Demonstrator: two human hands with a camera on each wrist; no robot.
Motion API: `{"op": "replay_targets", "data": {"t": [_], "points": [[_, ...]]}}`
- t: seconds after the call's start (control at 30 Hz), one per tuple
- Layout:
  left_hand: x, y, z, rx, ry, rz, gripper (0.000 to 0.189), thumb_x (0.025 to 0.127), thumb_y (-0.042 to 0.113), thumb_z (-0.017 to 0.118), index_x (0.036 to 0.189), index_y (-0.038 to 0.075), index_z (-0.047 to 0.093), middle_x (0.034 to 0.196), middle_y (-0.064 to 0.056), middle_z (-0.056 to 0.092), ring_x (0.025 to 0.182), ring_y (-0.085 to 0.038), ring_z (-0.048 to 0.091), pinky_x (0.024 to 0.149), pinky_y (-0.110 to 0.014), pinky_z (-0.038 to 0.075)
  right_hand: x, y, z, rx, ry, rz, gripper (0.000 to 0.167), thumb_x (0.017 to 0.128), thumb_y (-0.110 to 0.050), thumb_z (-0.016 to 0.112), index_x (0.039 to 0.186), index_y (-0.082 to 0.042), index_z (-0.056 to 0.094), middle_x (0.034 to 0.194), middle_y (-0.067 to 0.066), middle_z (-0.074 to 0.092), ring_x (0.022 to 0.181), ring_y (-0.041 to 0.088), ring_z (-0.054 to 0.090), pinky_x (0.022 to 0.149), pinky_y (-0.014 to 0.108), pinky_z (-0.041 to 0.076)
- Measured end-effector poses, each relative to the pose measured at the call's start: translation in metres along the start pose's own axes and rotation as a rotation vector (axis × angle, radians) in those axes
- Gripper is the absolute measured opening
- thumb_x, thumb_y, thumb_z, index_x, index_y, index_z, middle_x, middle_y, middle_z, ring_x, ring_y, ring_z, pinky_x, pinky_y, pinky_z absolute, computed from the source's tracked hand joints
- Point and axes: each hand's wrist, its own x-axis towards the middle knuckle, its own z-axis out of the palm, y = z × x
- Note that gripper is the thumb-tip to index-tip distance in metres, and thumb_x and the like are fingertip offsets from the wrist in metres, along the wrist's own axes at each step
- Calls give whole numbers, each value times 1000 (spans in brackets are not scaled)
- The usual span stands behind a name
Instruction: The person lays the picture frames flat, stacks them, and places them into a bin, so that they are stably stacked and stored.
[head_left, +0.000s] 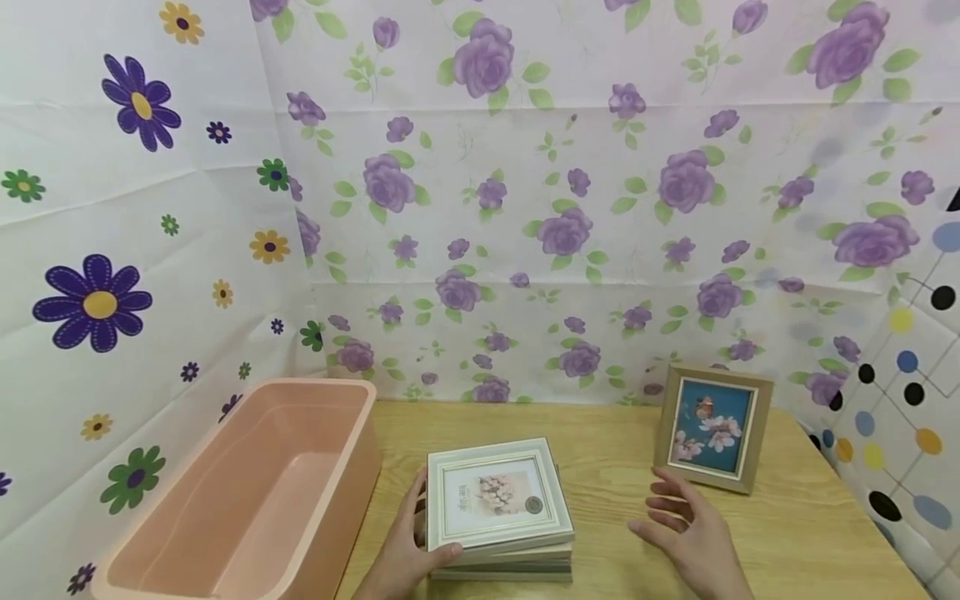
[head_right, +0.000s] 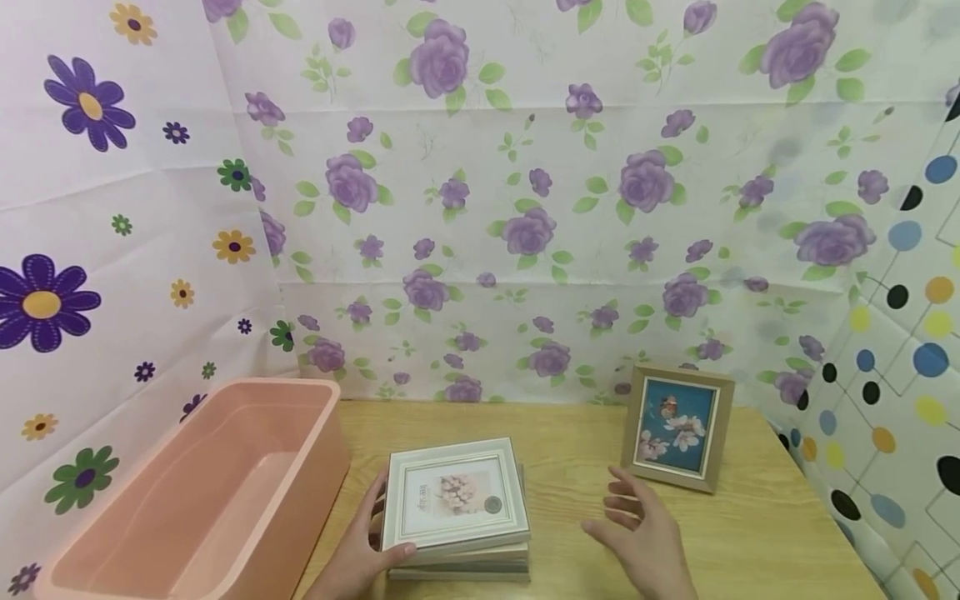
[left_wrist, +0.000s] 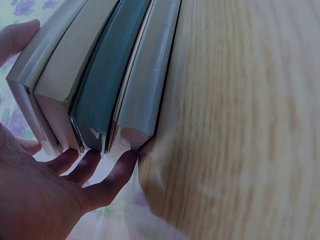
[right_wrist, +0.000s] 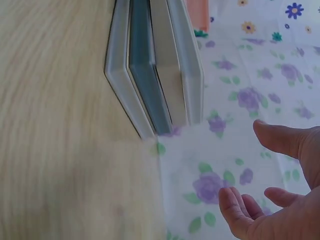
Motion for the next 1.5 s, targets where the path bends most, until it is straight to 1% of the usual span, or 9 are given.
{"op": "replay_targets", "data": {"t": [0.1,0.27,0.37,0.53,0.67,0.77,0.9,1.1,1.5], "points": [[0,0,-1,-9,-9,-3,124,84,12,91,176,7,8,166,-41,30,138,-46,59,85,-26,64,7,1,-18,-31,30,9,93,92,-26,90,168,-9,38,156,23,52,129,27,69,94,16,60],[1,2,-1,-32,-22,-38,123,86,12,90,177,11,7,168,-39,29,136,-43,62,83,-26,65,18,2,-51,-107,119,13,101,93,-36,89,172,-12,32,158,23,51,103,-13,63,85,12,58],[1,2,-1,-28,-20,-40,124,85,11,90,177,10,7,170,-37,27,137,-43,61,84,-25,65,24,3,-71,-169,201,-28,102,92,-39,90,172,-12,34,155,26,54,92,-23,53,76,9,56],[0,2,-2,-12,-14,-41,124,84,10,91,176,9,8,171,-36,27,139,-46,59,84,-24,64,38,5,-99,-248,316,-118,96,92,-34,90,169,-8,39,149,32,58,92,-18,53,70,6,53],[0,2,-2,-10,-15,-45,124,84,11,91,177,10,9,170,-36,29,138,-45,60,83,-24,64,52,8,-119,-291,364,-214,96,92,-26,90,169,-5,38,147,37,55,100,20,73,66,5,50],[1,1,-3,-9,-15,-49,124,84,11,91,177,11,10,171,-35,28,136,-42,62,83,-24,64,65,9,-132,-320,368,-279,99,91,-21,91,170,-5,34,150,43,51,116,62,64,63,6,50],[1,1,-3,5,-9,-54,124,84,12,92,177,11,10,174,-33,26,138,-43,60,83,-24,64,82,9,-145,-341,346,-354,104,89,-14,92,172,-5,31,160,47,38,119,70,58,63,16,57],[2,1,-4,15,-3,-55,124,84,13,92,176,10,10,173,-33,27,144,-50,54,85,-24,63,102,11,-152,-418,333,-377,106,89,-17,92,172,-3,27,162,52,21,115,73,57,75,65,63],[1,3,-3,13,12,-40,123,82,11,93,176,11,13,170,-31,31,147,-49,47,87,-25,62,128,15,-162,-494,225,-410,96,93,-13,87,171,-4,31,154,53,30,117,74,56,76,73,60]]}}
